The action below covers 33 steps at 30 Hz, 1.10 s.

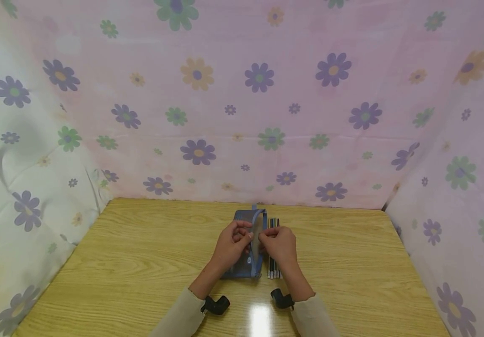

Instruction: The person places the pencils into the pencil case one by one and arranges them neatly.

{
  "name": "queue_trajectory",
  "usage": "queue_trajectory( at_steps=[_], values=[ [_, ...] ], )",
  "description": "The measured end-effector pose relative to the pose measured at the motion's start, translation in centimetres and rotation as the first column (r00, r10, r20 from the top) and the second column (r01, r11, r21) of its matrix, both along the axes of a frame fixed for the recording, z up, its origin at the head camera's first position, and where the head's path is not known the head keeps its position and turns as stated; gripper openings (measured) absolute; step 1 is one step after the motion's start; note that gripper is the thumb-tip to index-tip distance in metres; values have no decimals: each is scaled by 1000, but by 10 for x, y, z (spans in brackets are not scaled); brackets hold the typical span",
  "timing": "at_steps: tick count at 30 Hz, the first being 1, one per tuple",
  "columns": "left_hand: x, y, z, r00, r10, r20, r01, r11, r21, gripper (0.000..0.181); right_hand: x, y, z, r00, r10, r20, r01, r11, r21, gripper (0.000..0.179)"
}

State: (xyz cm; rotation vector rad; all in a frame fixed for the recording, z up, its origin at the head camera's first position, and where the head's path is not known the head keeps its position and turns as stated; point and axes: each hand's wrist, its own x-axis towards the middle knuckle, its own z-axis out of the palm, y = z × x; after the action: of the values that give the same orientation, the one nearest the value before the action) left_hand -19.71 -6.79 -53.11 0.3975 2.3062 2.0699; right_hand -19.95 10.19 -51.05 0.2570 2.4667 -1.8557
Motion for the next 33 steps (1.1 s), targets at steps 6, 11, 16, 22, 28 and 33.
queue_trajectory(
  at_steps=[6, 11, 16, 22, 28, 33],
  values=[
    [0, 0, -1, 1000, 5, -2, -5, 1000, -10, 28, 0, 2, -1, 1000, -6, -15, 6, 999, 53, 20],
    [-1, 1, 0, 1000, 13, 1, -13, 1000, -9, 28, 1, 4, 0, 999, -14, -46, 18, 997, 77, 20],
    [0, 1, 1, 1000, 18, 6, -18, 1000, -6, 29, 1, 7, 1, 996, 0, -84, 8, 995, 96, 17],
    [-1, 1, -1, 1000, 24, 12, -24, 1000, -9, 28, 0, 11, 0, 988, 23, -153, 18, 966, 256, 14],
    [-1, 0, -1, 1000, 19, -4, -19, 1000, -7, 30, 0, 16, 1, 983, 27, -181, 28, 956, 291, 16],
    [-2, 0, -1, 1000, 22, 3, -22, 1000, -10, 30, -2, 20, 1, 986, 17, -168, 36, 951, 307, 20]
  ],
)
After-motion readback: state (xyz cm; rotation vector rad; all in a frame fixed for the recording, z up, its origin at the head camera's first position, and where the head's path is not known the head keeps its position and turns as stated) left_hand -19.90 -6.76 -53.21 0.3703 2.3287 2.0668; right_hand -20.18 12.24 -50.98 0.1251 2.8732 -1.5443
